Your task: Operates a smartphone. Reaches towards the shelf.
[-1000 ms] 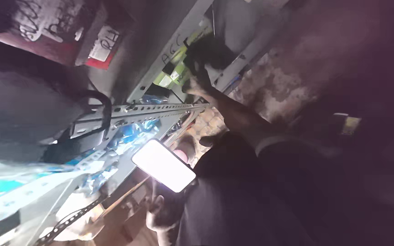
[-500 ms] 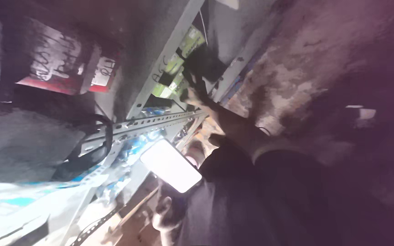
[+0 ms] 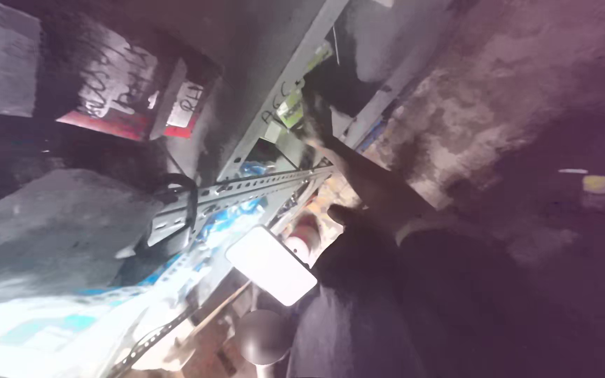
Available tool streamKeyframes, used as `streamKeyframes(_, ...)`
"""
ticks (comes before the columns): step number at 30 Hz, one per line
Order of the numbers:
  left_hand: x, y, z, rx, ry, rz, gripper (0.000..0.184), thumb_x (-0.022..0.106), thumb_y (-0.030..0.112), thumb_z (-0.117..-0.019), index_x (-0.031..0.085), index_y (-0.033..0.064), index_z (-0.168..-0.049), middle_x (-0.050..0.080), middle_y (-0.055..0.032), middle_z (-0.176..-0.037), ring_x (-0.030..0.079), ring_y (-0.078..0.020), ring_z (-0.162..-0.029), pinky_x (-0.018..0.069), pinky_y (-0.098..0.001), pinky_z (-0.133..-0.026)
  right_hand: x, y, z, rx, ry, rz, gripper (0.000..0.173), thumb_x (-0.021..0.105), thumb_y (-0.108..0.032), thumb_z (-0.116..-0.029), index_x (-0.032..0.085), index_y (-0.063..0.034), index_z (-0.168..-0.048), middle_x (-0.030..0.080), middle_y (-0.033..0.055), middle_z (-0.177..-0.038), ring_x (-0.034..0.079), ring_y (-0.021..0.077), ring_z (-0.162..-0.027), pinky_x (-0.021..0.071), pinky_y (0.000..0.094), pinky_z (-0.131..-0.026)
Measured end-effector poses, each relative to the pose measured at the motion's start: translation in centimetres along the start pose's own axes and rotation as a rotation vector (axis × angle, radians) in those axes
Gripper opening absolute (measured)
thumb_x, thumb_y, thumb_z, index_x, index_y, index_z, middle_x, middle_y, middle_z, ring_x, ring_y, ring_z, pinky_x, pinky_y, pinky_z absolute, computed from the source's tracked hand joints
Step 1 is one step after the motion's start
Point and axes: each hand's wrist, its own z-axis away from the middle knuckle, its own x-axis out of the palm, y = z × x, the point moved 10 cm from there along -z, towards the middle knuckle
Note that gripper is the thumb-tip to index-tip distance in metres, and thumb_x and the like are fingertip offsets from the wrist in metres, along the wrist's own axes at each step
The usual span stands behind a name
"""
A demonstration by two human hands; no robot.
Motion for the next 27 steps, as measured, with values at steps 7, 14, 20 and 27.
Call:
streamKeyframes(7, 0.6, -0.8, -1.2, -0.043, -0.023, 0.021, 0.040, 0.059, 0.026, -0.0999, 0.062, 0.0220, -0.140, 0.070, 0.0040, -0.128, 0.066, -0.0054, -0.117, 0.0552, -0.0286, -0.099, -7.0, 3.6, -6.3, -0.239, 0.260, 0.047, 0.056, 0.065, -0.044, -0.0915, 0.063, -0.0170, -0.140, 0.060, 0.0130, -0.145, 0.052, 0.0344, -0.137, 0.0356, 0.0568, -0.115)
streamKeyframes(14, -0.5, -1.3, -0.9, -0.059, -0.029, -0.030, 0.049, 0.060, 0.029, -0.1009, 0.053, 0.0248, -0.149, 0.066, 0.0049, -0.136, 0.063, -0.0048, -0.121, 0.0540, -0.0289, -0.101, -5.9, 3.1, -8.1, -0.209, -0.077, 0.322, 0.062, 0.058, -0.014, -0.0959, 0.044, -0.0218, -0.156, 0.046, 0.0115, -0.158, 0.049, 0.0387, -0.138, 0.0418, 0.0610, -0.108)
streamKeyframes(20, 0.6, -1.4, -1.2, -0.056, -0.035, 0.013, 0.046, 0.058, 0.025, -0.1016, 0.055, 0.0249, -0.147, 0.067, 0.0064, -0.134, 0.063, -0.0029, -0.120, 0.0536, -0.0264, -0.100, -6.2, 2.4, -8.1, -0.220, -0.052, 0.380, 0.056, 0.057, -0.010, -0.0965, 0.049, -0.0163, -0.151, 0.048, 0.0120, -0.155, 0.051, 0.0393, -0.135, 0.0408, 0.0627, -0.106)
streamKeyframes(27, 1.7, -1.2, -1.5, -0.036, -0.098, 0.076, 0.046, 0.059, 0.021, -0.1015, 0.054, 0.0205, -0.148, 0.067, 0.0019, -0.135, 0.063, -0.0063, -0.122, 0.0536, -0.0295, -0.102, -8.7, 5.7, -11.1, -0.024, 0.107, 0.157, 0.067, 0.068, -0.033, -0.0887, 0.052, -0.0119, -0.150, 0.051, 0.0207, -0.150, 0.051, 0.0393, -0.135, 0.0426, 0.0577, -0.107)
